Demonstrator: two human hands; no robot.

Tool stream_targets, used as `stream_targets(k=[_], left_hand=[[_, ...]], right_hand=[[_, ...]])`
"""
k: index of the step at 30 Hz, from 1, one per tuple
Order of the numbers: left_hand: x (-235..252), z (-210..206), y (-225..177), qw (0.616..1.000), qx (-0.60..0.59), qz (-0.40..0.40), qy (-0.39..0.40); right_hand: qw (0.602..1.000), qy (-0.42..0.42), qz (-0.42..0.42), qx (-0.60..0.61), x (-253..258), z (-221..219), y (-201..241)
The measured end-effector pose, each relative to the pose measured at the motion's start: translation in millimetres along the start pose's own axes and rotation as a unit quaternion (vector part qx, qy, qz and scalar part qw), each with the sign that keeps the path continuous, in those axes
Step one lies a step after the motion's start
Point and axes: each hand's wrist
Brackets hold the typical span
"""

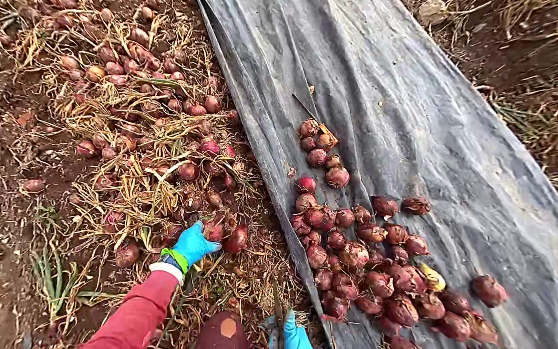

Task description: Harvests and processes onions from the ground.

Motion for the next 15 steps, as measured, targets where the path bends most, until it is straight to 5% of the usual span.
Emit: stream_targets(k=[3,7,11,15], left_hand=[[-82,1,-29,0.982,-0.066,-0.125,0.128],[-158,-9,-44,0.941,-0.075,-0.181,0.275],[-188,10,-56,0.918,0.077,-0.310,0.233],[-210,14,-60,0.852,0.203,-0.460,0.148]], right_hand=[[0.995,0.079,0.054,0.005,12,-20,24],[0.985,0.039,0.161,0.045,-7,-24,68],[0.977,0.029,0.211,-0.011,-37,-1,72],[0.965,0.003,0.254,-0.063,-71,26,55]])
Point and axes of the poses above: each hand's wrist, its own x-axis towards the middle knuckle, its own z-axis out of the back of the hand, y = z × x, and after that the axes turned 9 degrees about -x, right-handed
